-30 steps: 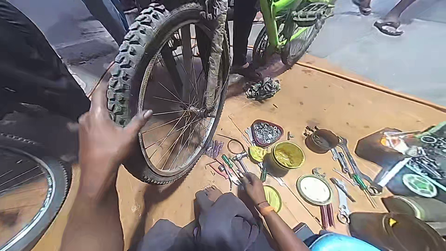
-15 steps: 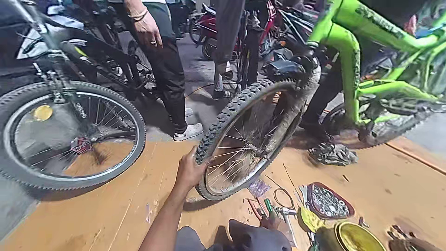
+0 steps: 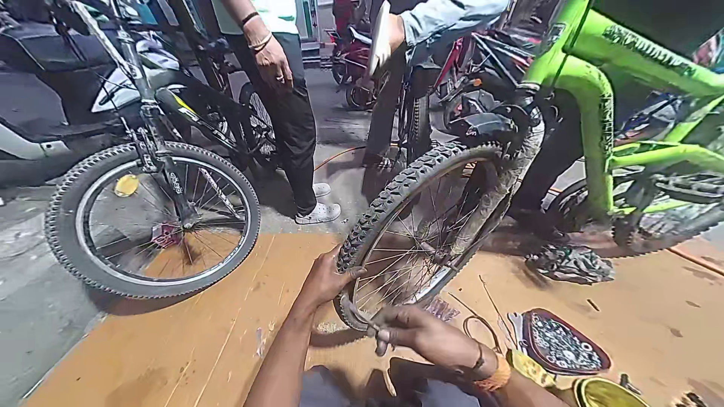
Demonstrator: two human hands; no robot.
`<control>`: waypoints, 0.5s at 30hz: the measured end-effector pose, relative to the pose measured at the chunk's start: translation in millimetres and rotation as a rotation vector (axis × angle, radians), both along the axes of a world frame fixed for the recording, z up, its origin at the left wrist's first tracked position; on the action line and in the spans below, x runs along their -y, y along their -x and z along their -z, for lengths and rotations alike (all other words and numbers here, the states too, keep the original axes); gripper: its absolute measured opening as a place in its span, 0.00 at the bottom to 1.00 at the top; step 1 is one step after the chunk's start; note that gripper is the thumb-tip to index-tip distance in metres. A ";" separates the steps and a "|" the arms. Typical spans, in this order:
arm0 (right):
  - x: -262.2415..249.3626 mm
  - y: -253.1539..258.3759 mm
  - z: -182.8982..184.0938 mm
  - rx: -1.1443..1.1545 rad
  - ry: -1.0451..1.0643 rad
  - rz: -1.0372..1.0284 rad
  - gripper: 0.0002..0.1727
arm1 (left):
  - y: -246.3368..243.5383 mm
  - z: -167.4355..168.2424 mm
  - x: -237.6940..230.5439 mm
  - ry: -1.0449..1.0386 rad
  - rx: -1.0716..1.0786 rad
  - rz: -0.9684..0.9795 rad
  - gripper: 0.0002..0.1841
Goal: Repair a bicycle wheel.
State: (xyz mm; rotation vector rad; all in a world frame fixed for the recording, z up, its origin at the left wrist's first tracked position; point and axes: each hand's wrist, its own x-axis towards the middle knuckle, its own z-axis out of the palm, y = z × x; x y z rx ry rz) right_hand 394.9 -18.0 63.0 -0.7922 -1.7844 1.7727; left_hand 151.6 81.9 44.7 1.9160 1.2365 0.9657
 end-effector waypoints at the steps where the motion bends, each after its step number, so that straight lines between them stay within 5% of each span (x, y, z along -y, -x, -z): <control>1: 0.4 7.9 1.0 -0.021 0.059 -0.045 0.09 | 1.2 0.0 -0.7 0.000 0.000 0.009 0.36; 8: -3.1 48.8 -19.7 -0.212 0.352 -0.037 0.10 | 2.6 0.0 1.9 0.029 -0.012 0.027 0.30; 15: -10.8 75.5 -20.4 -0.403 0.548 0.191 0.11 | 5.1 0.6 4.0 0.054 0.053 0.066 0.30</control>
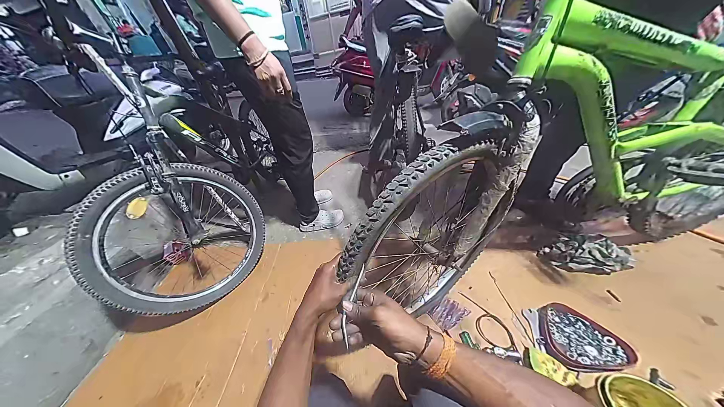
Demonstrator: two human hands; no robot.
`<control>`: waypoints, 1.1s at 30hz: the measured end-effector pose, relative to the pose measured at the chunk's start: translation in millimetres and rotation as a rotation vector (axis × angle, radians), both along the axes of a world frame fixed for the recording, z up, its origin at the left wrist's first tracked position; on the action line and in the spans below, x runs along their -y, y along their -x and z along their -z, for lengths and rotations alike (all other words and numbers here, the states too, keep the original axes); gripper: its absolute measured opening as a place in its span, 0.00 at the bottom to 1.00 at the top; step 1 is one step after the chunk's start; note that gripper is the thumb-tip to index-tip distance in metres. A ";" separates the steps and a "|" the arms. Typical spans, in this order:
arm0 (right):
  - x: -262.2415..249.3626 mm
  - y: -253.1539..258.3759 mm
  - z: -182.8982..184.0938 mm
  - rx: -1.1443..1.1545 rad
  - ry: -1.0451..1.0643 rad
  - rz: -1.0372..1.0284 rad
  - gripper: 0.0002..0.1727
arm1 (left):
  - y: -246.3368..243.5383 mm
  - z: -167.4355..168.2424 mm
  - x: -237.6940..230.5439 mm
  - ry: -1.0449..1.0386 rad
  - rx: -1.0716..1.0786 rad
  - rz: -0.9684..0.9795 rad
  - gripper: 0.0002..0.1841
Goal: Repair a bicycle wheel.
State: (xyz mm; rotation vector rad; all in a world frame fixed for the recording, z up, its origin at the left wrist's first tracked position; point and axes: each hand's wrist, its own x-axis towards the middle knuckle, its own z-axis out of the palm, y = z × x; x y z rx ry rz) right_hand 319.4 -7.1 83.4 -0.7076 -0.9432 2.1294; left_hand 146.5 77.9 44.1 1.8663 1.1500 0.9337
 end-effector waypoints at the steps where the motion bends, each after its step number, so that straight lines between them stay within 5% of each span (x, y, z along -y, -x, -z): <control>1: 0.6 3.2 -1.3 -0.026 0.013 0.027 0.11 | 0.2 -0.3 0.1 0.014 0.007 0.002 0.30; 8: -2.8 19.2 -4.0 -0.089 0.061 0.215 0.14 | -1.5 -3.4 0.9 0.083 0.080 -0.030 0.29; 11: -8.0 -11.3 8.5 -0.045 -0.118 0.053 0.16 | -4.6 2.2 6.5 -0.005 0.075 -0.058 0.34; 17: -63.0 -105.7 23.2 0.717 -0.742 -0.132 0.17 | -33.9 14.4 29.4 -0.217 -0.214 -0.487 0.30; 21: -86.1 -105.1 23.7 1.144 -0.996 -0.202 0.17 | -49.6 14.7 36.6 -0.306 -0.288 -0.619 0.32; 27: -51.6 -79.0 94.6 0.911 -0.773 -0.352 0.14 | -4.2 36.6 49.3 -0.218 0.022 -0.228 0.46; 30: -21.5 -62.4 141.6 0.648 -0.432 -0.400 0.13 | 5.1 59.1 62.2 -0.033 -0.023 -0.232 0.52; 33: -11.5 -44.8 149.5 0.440 -0.268 -0.455 0.11 | 6.3 58.5 62.3 0.030 -0.100 -0.257 0.54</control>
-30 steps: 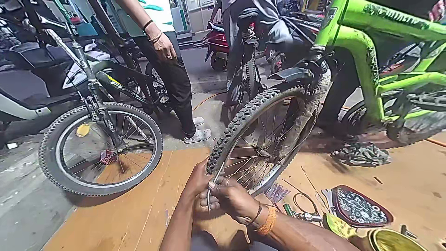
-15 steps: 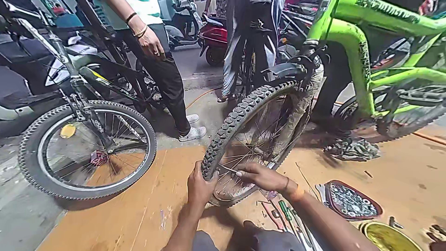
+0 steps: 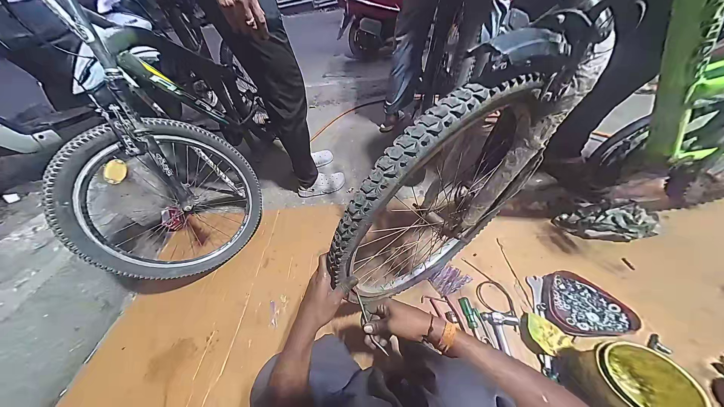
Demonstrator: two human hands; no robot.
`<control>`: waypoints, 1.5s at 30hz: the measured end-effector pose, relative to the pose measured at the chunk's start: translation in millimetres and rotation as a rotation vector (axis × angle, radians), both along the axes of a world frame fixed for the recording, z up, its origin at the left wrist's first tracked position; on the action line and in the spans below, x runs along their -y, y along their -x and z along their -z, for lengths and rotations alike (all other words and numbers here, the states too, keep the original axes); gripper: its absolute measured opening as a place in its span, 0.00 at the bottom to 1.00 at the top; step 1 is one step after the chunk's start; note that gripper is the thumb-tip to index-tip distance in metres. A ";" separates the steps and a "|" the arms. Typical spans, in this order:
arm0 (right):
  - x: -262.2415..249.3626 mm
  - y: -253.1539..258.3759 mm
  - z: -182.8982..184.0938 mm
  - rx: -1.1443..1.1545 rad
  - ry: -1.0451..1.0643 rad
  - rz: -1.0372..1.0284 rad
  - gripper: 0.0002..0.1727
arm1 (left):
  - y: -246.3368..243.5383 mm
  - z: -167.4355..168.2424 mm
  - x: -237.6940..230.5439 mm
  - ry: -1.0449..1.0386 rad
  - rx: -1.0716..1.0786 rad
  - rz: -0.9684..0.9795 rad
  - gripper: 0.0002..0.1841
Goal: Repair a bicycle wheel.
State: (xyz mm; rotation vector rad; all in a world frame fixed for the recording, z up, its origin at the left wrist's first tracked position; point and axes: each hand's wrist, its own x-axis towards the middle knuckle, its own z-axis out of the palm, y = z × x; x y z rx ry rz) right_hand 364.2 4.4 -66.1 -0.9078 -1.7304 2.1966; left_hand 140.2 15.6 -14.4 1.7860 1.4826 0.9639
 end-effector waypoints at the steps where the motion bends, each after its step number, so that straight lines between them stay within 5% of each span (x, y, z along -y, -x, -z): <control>1: -0.6 4.7 -2.8 -0.024 0.025 -0.017 0.11 | 0.6 -3.8 -0.1 0.020 -0.027 0.008 0.53; 7: -6.2 37.4 -10.8 -0.075 0.210 0.014 0.09 | 3.1 -5.5 -0.7 0.113 -0.057 -0.027 0.55; 10: -1.2 49.0 -1.0 -0.131 0.286 0.022 0.12 | 0.6 8.9 -1.2 0.155 -0.073 -0.127 0.44; 14: 9.1 59.2 11.5 -0.159 0.313 0.004 0.13 | 10.2 6.3 -4.2 0.202 -0.095 -0.014 0.38; 23: 13.5 88.6 22.1 -0.342 0.396 0.365 0.13 | 21.8 4.2 -14.7 0.274 0.075 0.158 0.31; 26: 12.4 82.5 20.7 -0.342 0.301 0.330 0.14 | 20.5 1.2 -17.9 0.255 0.096 0.171 0.31; 30: 0.3 32.4 7.4 -0.151 0.068 0.037 0.20 | 18.2 1.1 -12.0 0.244 0.065 0.136 0.34; 37: -81.4 -29.7 -19.6 0.549 -0.883 -0.213 0.18 | -2.0 14.4 -9.6 0.097 0.024 -0.047 0.57; 42: -71.0 -16.5 -1.2 0.486 -0.733 -0.188 0.16 | -3.6 40.3 4.8 0.020 0.139 -0.112 0.63; 45: -45.6 -6.5 46.7 0.451 -0.541 -0.179 0.16 | -1.6 92.7 13.6 0.174 0.076 -0.268 0.50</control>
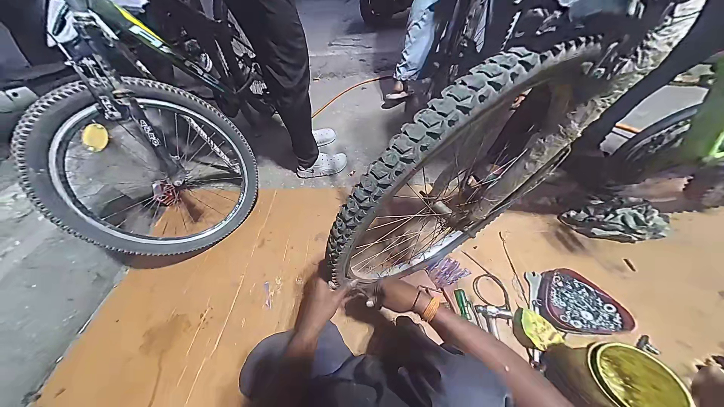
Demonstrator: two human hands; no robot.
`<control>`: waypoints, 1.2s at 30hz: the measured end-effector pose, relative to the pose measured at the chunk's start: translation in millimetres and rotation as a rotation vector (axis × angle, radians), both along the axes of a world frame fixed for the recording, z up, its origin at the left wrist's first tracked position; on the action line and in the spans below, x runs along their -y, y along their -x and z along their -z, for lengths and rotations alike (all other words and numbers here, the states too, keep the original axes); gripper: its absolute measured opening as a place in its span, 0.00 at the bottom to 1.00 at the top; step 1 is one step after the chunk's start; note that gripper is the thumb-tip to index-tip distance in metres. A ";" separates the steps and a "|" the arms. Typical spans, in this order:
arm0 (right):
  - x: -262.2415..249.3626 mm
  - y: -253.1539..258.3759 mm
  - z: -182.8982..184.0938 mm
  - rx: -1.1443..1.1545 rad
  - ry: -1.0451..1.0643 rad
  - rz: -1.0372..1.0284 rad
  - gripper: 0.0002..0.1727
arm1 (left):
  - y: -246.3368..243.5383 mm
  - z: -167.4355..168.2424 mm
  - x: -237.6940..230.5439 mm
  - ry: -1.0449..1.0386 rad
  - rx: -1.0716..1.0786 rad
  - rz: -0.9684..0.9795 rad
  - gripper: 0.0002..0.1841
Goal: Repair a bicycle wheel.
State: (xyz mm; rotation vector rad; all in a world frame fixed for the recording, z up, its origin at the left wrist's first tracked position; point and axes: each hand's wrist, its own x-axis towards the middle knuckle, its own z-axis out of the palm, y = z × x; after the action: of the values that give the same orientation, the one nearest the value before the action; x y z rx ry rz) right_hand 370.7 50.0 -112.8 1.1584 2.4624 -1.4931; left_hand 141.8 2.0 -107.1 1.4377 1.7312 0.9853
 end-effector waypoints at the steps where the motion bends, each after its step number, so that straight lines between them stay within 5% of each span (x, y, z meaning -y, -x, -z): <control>1: 11.3 2.4 19.2 0.016 0.053 0.017 0.15 | -0.2 13.1 2.3 0.048 0.003 -0.010 0.45; 5: 40.8 1.1 60.9 -0.106 0.345 0.214 0.16 | -11.5 17.4 -0.7 0.129 -0.055 -0.067 0.44; 14: 43.0 34.3 58.9 -0.342 0.654 0.244 0.15 | -13.8 8.8 3.4 0.184 -0.101 -0.144 0.43; 22: 61.6 63.4 98.0 -0.586 0.667 0.523 0.12 | 3.4 27.0 4.1 0.200 -0.075 -0.076 0.44; 28: 56.6 94.8 107.1 -0.716 0.452 0.710 0.12 | 11.9 24.6 0.6 0.301 -0.022 -0.052 0.38; 33: 57.0 62.0 89.1 -0.613 0.469 0.503 0.18 | 11.0 21.9 1.0 0.270 -0.075 -0.021 0.40; 36: 35.5 16.8 61.5 -0.257 0.303 0.239 0.23 | 5.4 28.2 9.4 0.208 -0.146 -0.046 0.47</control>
State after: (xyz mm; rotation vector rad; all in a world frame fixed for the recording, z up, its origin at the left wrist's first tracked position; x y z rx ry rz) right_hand 353.9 14.5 -174.3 1.3054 2.1851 -2.1146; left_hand 136.4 -7.4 -135.3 1.3692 1.9180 0.7141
